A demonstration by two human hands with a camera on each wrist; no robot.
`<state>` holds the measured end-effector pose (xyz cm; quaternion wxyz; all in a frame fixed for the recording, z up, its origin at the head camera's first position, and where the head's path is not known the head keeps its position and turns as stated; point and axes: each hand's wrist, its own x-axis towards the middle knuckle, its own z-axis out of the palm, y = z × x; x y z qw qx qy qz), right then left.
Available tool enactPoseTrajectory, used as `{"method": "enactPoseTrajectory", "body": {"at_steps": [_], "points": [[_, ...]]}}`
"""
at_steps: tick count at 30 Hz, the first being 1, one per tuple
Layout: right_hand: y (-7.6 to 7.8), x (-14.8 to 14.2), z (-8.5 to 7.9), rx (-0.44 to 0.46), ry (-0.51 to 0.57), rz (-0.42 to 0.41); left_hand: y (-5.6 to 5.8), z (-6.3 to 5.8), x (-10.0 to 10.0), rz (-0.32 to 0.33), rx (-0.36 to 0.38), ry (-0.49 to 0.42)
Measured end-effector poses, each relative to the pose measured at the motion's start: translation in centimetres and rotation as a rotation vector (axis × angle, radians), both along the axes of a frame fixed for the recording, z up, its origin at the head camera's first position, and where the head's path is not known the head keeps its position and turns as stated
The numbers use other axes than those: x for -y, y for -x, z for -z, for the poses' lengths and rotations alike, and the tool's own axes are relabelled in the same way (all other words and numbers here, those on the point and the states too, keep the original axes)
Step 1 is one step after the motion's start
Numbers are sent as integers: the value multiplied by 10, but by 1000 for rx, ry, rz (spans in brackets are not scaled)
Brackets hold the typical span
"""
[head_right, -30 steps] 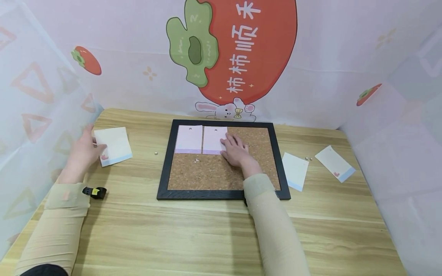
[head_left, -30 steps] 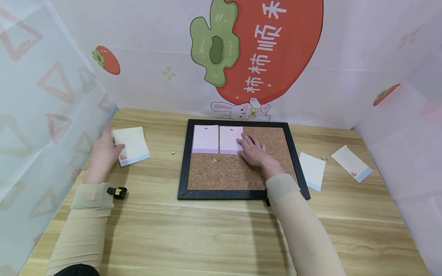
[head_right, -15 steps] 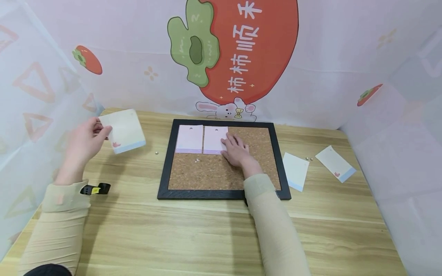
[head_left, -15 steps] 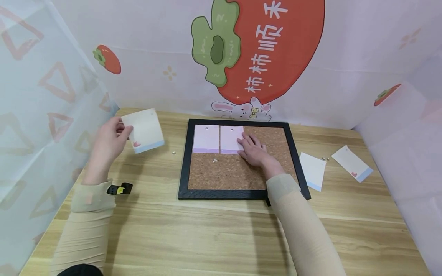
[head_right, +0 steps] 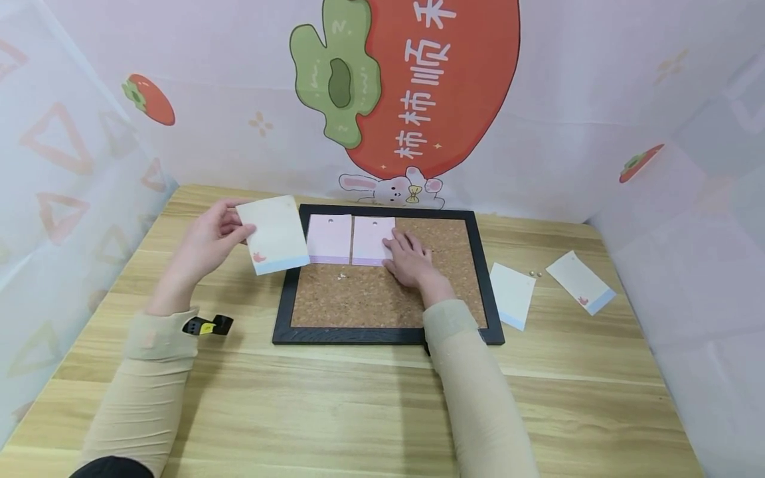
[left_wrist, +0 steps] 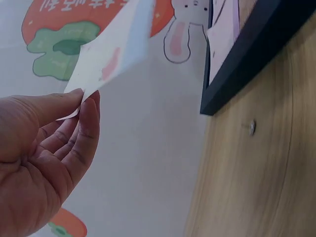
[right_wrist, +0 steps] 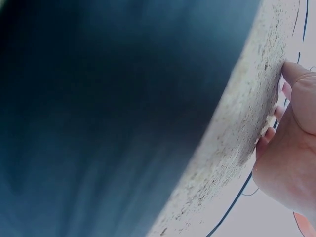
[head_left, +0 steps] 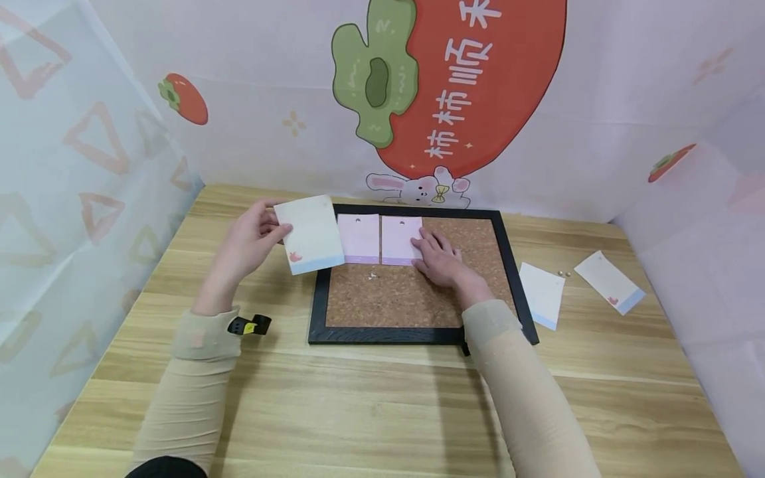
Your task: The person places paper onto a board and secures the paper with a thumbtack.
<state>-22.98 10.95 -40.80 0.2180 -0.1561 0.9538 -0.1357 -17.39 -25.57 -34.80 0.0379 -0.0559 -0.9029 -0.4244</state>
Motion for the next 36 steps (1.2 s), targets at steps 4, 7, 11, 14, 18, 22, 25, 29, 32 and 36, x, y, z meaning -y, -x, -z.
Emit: {"method": "enactPoseTrajectory", "body": {"at_steps": [4,7,11,14,18,22,25,29,32,36], "points": [[1,-1,0,3,-5,-7,3,2,-12,57,6,-17],[1,-1,0,5,-3,-11,4,4,-18,103,19,8],[2,1,-1,-2,3,-9,5,9,-25,177,77,14],[1,1,-1,-6,-3,-7,5,13,-34,220,122,9],[1,1,-2,-1,-14,-9,5,19,-46,271,152,36],[-1,1,-2,3,-16,-12,4,22,-51,311,169,47],[-1,2,-2,0,-21,-15,3,24,-52,319,172,48],[0,3,-2,-7,-41,-19,3,24,-51,346,164,48],[0,3,-1,-9,-58,-20,4,25,-51,379,167,50],[-1,4,-2,-15,-75,-22,4,28,-52,402,198,61]]}}
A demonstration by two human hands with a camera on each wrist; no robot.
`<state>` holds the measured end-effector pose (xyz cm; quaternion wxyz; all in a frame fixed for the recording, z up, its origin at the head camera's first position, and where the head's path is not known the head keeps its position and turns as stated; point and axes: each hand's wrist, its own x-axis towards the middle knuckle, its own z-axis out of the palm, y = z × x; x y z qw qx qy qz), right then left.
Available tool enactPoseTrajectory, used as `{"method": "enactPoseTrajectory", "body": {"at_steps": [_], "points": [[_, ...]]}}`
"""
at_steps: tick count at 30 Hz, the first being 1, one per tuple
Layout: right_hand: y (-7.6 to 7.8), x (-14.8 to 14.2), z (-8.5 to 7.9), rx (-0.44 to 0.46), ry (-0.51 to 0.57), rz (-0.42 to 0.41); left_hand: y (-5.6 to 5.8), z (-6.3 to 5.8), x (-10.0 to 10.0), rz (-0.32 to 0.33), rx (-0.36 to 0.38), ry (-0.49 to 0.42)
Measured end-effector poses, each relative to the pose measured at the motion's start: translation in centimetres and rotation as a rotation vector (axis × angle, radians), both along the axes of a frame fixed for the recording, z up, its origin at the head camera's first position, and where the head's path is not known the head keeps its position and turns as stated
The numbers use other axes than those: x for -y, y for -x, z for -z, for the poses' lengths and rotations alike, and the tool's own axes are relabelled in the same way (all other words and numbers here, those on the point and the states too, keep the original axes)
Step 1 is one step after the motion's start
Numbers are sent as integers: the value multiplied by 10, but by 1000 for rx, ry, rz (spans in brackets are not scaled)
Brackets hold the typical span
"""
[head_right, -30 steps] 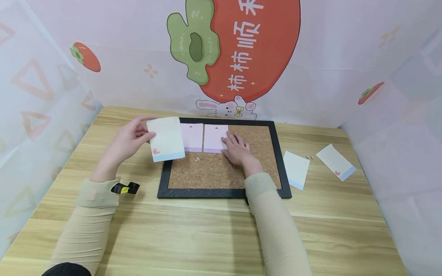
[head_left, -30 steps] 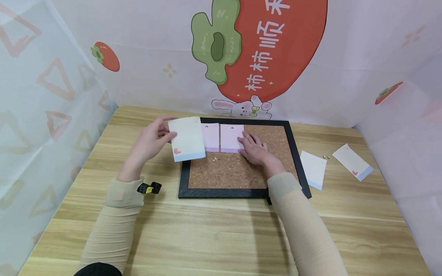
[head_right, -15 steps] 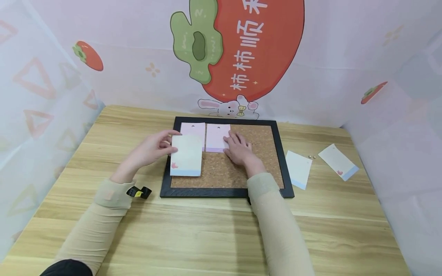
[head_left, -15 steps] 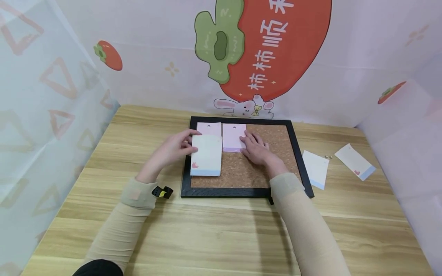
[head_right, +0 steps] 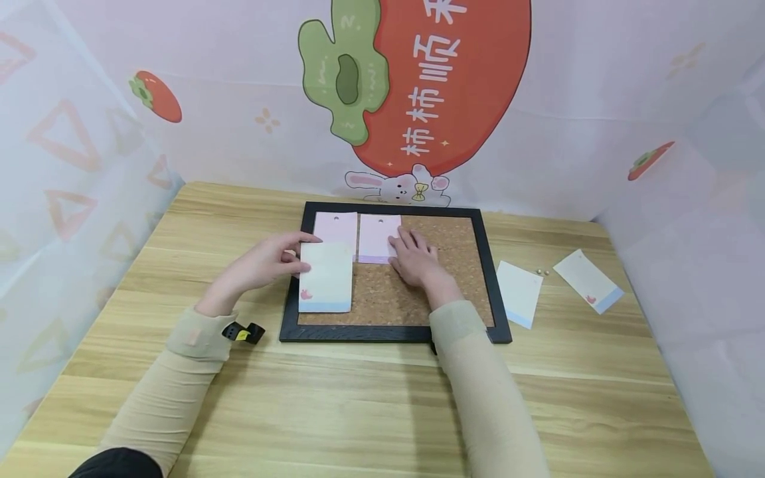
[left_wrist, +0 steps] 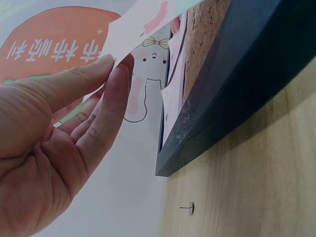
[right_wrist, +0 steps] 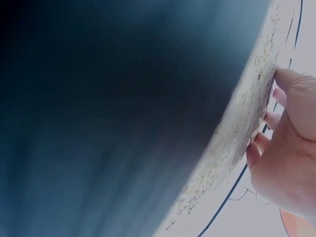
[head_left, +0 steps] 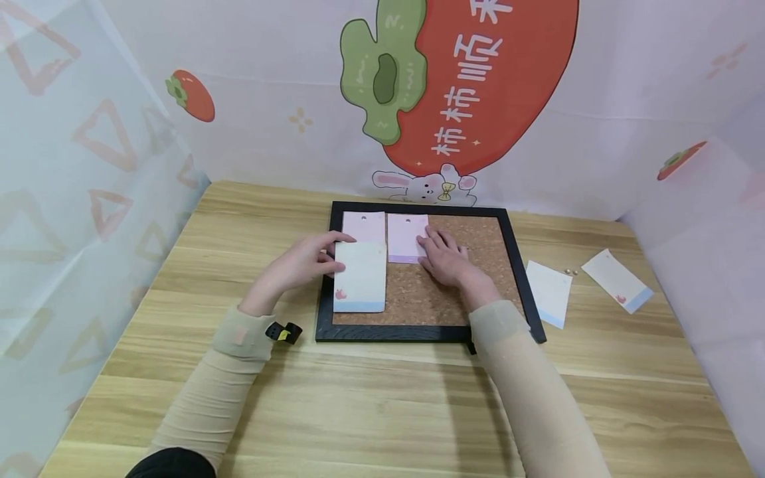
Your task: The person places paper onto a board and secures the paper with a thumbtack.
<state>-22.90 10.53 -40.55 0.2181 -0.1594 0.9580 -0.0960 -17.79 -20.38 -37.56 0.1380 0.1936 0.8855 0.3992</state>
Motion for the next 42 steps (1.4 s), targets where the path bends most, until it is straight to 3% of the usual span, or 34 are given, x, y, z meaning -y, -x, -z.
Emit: {"method": "enactPoseTrajectory", "body": {"at_steps": [8,21,31,42], "points": [[-2,3,-2,-35,-49,-13,-2,4,-5,35,15,61],[-8,9,-10,-72,-45,-10,-3,9,-11,17,-3,203],[-13,1,-10,-66,-7,-53,-5,13,-18,31,-85,282],[-42,7,-29,-21,115,-125,-8,16,-22,5,-106,325]]}}
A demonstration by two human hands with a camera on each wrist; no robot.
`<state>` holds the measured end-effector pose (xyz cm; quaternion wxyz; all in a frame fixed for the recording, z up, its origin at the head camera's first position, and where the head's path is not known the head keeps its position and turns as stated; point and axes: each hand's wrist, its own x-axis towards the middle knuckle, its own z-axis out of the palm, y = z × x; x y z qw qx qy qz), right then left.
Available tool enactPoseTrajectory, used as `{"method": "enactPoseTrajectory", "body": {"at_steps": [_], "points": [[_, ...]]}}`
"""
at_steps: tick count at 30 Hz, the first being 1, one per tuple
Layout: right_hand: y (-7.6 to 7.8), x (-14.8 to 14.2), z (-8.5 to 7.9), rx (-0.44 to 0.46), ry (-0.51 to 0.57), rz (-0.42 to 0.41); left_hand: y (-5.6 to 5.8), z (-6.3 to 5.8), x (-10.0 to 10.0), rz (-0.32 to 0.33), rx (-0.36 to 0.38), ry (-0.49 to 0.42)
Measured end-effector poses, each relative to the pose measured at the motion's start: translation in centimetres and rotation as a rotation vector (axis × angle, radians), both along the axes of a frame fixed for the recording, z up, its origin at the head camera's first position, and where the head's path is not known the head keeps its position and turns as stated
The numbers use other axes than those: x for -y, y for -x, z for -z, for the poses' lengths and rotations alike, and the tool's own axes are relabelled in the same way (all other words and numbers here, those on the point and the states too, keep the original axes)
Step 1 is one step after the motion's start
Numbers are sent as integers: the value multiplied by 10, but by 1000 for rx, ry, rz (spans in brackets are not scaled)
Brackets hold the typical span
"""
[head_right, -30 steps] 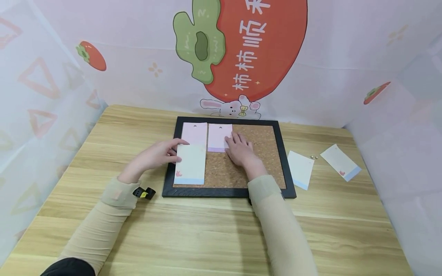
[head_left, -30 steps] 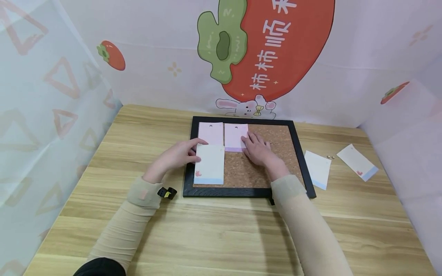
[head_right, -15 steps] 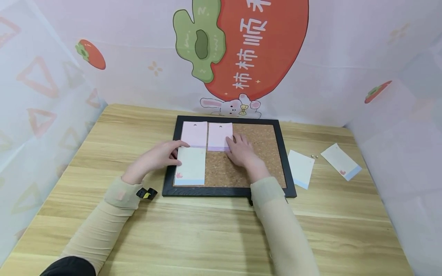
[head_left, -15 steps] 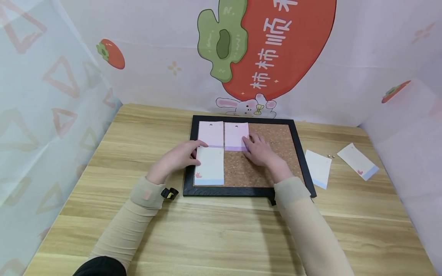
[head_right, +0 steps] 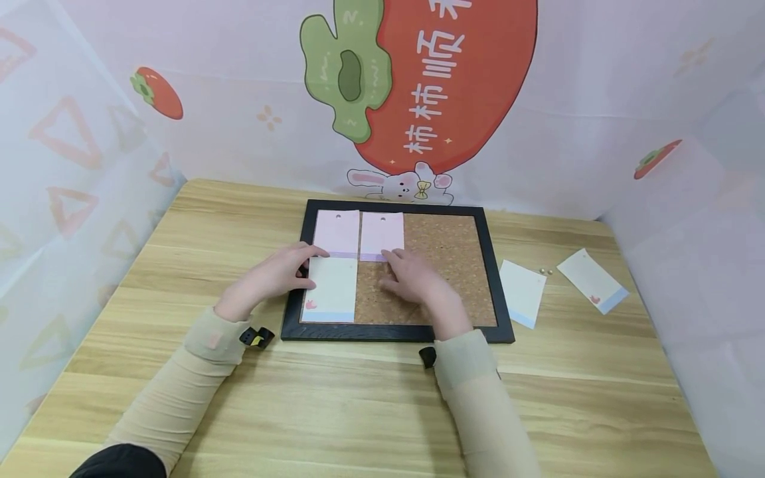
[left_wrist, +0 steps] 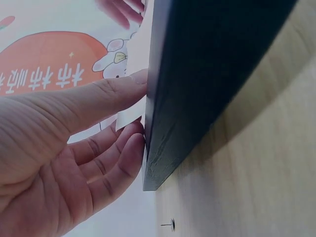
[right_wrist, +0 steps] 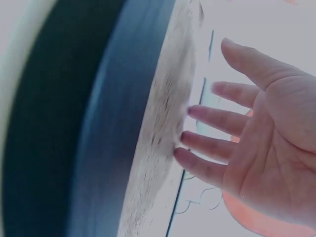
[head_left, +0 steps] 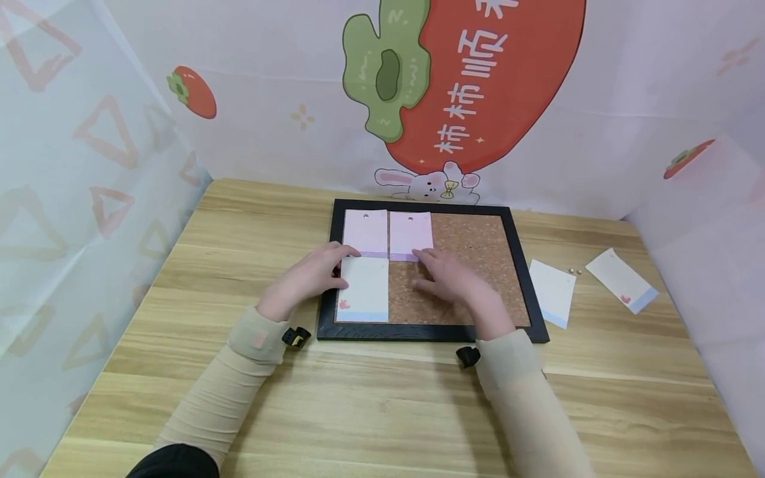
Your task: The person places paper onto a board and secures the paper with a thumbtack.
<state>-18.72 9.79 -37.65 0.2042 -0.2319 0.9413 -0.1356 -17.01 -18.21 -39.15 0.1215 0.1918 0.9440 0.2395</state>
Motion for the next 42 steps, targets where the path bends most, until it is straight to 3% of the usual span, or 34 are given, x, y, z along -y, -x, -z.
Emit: {"method": "enactPoseTrajectory", "body": {"at_steps": [8,12,15,22,42], "points": [[-29,10,-5,7,141,-33,-2,0,0,4,-20,-11],[-39,14,-2,-47,153,-97,-2,1,1,5,-15,-20],[-43,16,1,-53,168,-100,-2,1,1,6,-13,-23],[-49,20,5,-24,234,-75,-1,3,0,5,-20,-2],[-57,40,14,-204,210,-192,-2,2,2,43,-55,10]]}}
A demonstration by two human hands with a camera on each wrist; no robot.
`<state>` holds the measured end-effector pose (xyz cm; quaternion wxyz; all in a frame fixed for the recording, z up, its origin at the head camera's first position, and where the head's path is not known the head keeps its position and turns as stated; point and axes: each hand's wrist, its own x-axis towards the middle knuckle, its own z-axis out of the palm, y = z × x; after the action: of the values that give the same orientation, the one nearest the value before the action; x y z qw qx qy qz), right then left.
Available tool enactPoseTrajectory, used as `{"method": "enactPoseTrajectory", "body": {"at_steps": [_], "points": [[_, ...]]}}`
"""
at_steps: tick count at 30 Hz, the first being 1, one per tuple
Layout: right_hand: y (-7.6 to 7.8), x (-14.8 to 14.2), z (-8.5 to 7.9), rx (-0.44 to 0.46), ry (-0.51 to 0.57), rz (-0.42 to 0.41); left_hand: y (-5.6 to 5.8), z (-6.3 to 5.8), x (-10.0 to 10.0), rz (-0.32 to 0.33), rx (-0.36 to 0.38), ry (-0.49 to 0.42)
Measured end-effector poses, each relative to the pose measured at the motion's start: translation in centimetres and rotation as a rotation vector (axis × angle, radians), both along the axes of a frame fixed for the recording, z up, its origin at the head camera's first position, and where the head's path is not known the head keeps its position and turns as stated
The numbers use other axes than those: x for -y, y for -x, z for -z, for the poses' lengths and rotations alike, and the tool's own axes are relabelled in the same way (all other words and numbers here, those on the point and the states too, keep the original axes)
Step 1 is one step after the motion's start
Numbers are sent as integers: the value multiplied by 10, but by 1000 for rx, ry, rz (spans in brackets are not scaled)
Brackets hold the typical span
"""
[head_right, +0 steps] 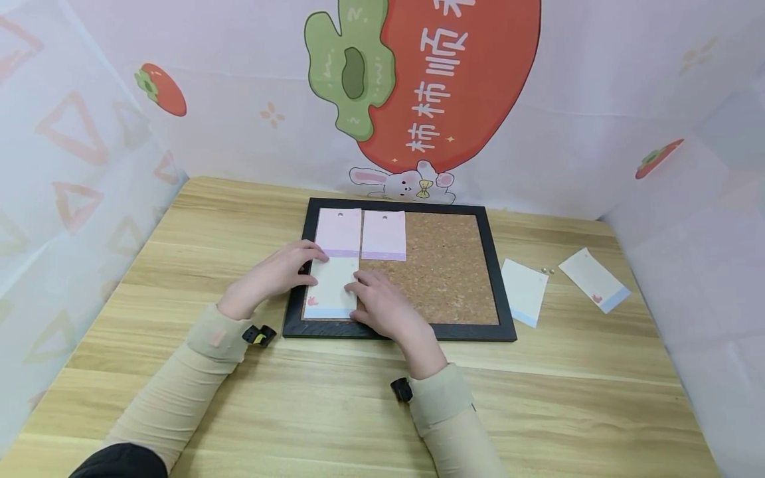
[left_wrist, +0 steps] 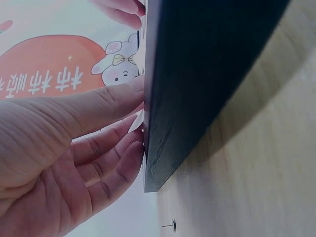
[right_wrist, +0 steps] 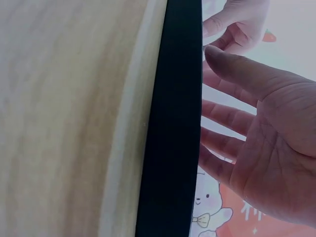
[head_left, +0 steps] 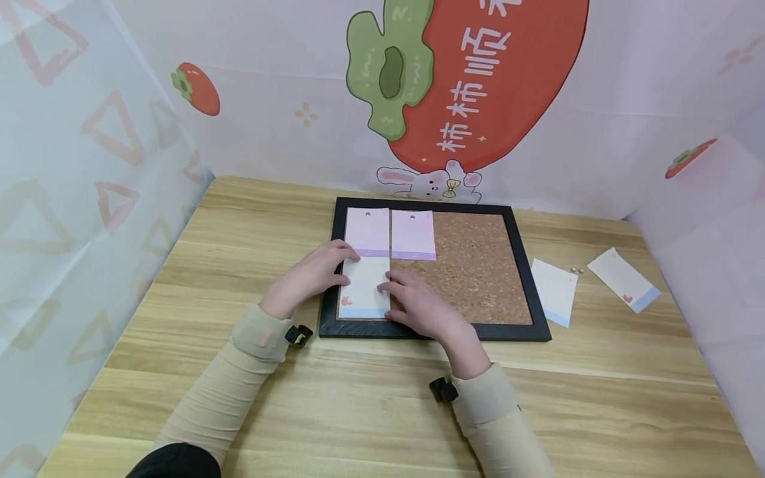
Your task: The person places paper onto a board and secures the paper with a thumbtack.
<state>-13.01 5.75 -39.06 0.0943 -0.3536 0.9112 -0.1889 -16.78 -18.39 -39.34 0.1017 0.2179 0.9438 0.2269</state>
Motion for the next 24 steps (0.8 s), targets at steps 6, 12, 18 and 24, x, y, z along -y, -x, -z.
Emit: {"method": "enactPoseTrajectory", "body": {"at_steps": [6,12,18,24], "points": [[-1,1,1,35,-33,29,0,-1,-1,-1,4,16],[-2,3,2,3,-86,11,-1,-1,0,12,1,30],[-2,3,4,11,-107,26,-2,-2,0,16,0,27],[-3,6,6,-29,-145,35,-2,-2,-1,18,-6,25]]}}
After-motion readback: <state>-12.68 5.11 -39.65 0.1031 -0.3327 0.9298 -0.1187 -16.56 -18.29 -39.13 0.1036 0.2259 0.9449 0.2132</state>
